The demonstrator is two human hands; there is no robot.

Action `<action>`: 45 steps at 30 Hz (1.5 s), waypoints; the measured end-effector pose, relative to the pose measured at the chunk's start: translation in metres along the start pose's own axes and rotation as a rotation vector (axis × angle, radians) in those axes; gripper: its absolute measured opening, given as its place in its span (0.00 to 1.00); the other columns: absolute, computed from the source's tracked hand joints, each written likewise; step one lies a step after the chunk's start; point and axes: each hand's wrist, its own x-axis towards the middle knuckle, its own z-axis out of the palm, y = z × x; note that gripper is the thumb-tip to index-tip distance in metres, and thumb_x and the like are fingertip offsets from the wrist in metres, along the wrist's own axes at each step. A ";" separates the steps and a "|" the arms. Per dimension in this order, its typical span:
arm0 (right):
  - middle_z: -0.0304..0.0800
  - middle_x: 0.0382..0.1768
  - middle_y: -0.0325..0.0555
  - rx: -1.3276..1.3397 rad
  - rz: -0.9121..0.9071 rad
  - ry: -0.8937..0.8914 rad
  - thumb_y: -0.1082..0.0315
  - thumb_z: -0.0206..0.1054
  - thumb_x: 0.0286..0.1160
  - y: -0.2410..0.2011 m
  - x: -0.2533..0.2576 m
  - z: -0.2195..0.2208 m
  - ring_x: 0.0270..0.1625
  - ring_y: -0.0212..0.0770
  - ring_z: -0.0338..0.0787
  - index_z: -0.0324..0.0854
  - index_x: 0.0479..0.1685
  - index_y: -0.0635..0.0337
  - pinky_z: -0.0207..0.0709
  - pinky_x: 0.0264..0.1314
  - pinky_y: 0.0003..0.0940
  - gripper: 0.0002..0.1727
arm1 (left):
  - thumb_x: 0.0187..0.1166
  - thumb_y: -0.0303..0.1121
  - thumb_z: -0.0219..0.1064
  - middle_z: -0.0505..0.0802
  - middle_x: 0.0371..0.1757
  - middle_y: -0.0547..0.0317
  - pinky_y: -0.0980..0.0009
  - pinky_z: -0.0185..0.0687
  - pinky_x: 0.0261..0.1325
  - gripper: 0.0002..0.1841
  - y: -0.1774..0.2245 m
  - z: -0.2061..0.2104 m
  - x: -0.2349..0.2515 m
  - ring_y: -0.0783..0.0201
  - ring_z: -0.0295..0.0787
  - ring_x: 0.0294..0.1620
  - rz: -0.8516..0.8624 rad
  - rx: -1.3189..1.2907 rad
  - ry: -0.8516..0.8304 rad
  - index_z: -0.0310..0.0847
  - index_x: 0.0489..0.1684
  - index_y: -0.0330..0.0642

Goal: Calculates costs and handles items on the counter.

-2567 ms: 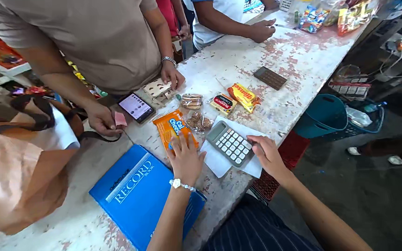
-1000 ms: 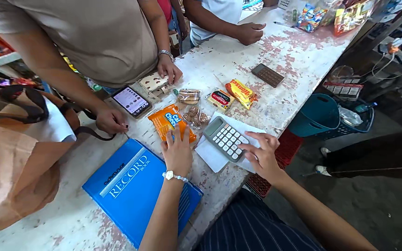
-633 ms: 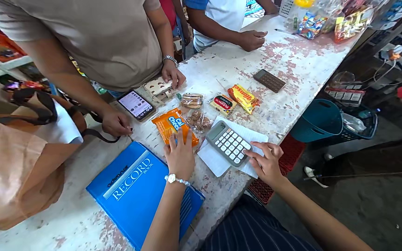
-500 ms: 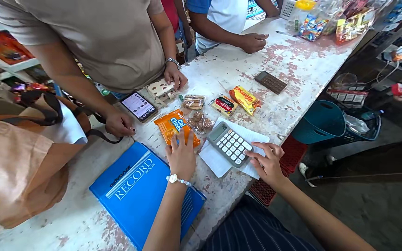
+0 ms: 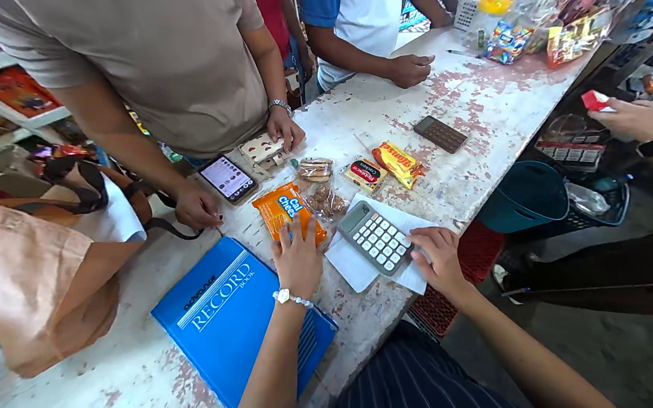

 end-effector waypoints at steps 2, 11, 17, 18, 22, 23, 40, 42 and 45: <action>0.92 0.58 0.50 -0.009 0.013 -0.014 0.42 0.44 0.89 0.001 -0.001 0.004 0.63 0.57 0.84 0.92 0.50 0.43 0.64 0.69 0.60 0.29 | 0.81 0.33 0.67 0.65 0.90 0.38 0.30 0.54 0.78 0.32 0.000 -0.001 0.000 0.29 0.56 0.89 -0.002 -0.002 0.003 0.66 0.88 0.49; 0.93 0.53 0.46 0.018 -0.034 0.061 0.40 0.43 0.90 0.007 0.000 0.010 0.62 0.51 0.83 0.93 0.44 0.42 0.59 0.72 0.53 0.30 | 0.87 0.45 0.62 0.67 0.89 0.37 0.31 0.50 0.81 0.31 0.002 -0.022 0.007 0.31 0.54 0.90 -0.029 -0.100 -0.087 0.65 0.89 0.47; 0.93 0.50 0.45 0.044 -0.035 0.112 0.37 0.41 0.90 0.008 0.001 0.013 0.61 0.49 0.83 0.93 0.42 0.41 0.60 0.72 0.49 0.33 | 0.88 0.39 0.61 0.72 0.86 0.41 0.31 0.53 0.81 0.27 0.004 -0.048 0.070 0.36 0.58 0.89 0.033 -0.194 -0.027 0.69 0.85 0.44; 0.93 0.50 0.45 0.042 -0.033 0.120 0.36 0.40 0.90 0.009 0.000 0.013 0.60 0.49 0.83 0.93 0.42 0.41 0.60 0.72 0.49 0.34 | 0.86 0.40 0.64 0.68 0.89 0.42 0.30 0.52 0.81 0.29 0.005 -0.046 0.086 0.36 0.55 0.91 0.056 -0.202 -0.019 0.68 0.87 0.45; 0.91 0.51 0.45 0.051 -0.032 0.132 0.35 0.39 0.90 0.010 -0.001 0.015 0.62 0.49 0.81 0.92 0.43 0.39 0.59 0.73 0.47 0.34 | 0.84 0.56 0.62 0.50 0.96 0.44 0.25 0.29 0.86 0.38 0.012 -0.021 0.130 0.36 0.35 0.96 0.088 -0.081 -0.124 0.56 0.94 0.56; 0.91 0.51 0.44 0.047 -0.034 0.136 0.36 0.38 0.90 0.010 -0.001 0.015 0.62 0.49 0.81 0.92 0.43 0.38 0.59 0.73 0.47 0.34 | 0.86 0.58 0.58 0.47 0.97 0.44 0.26 0.24 0.87 0.38 0.014 -0.013 0.135 0.37 0.32 0.96 0.081 -0.047 -0.158 0.54 0.95 0.58; 0.87 0.66 0.50 -0.067 -0.019 -0.093 0.34 0.40 0.88 -0.045 0.005 0.000 0.65 0.59 0.81 0.92 0.50 0.33 0.59 0.71 0.64 0.31 | 0.90 0.57 0.49 0.48 0.96 0.41 0.26 0.19 0.86 0.36 0.017 0.006 0.139 0.34 0.34 0.96 0.100 0.105 -0.135 0.53 0.95 0.52; 0.86 0.66 0.48 -0.055 -0.042 -0.062 0.33 0.38 0.88 -0.045 0.003 -0.002 0.67 0.55 0.79 0.91 0.50 0.31 0.56 0.73 0.60 0.32 | 0.90 0.57 0.49 0.49 0.96 0.40 0.26 0.20 0.87 0.35 0.016 0.007 0.139 0.34 0.35 0.96 0.104 0.098 -0.125 0.54 0.94 0.52; 0.82 0.64 0.39 -0.023 -0.126 0.028 0.34 0.37 0.89 -0.045 -0.005 -0.006 0.70 0.44 0.74 0.86 0.54 0.29 0.49 0.79 0.48 0.29 | 0.90 0.57 0.49 0.49 0.96 0.40 0.26 0.20 0.86 0.35 0.017 0.006 0.140 0.34 0.34 0.96 0.107 0.097 -0.130 0.53 0.95 0.51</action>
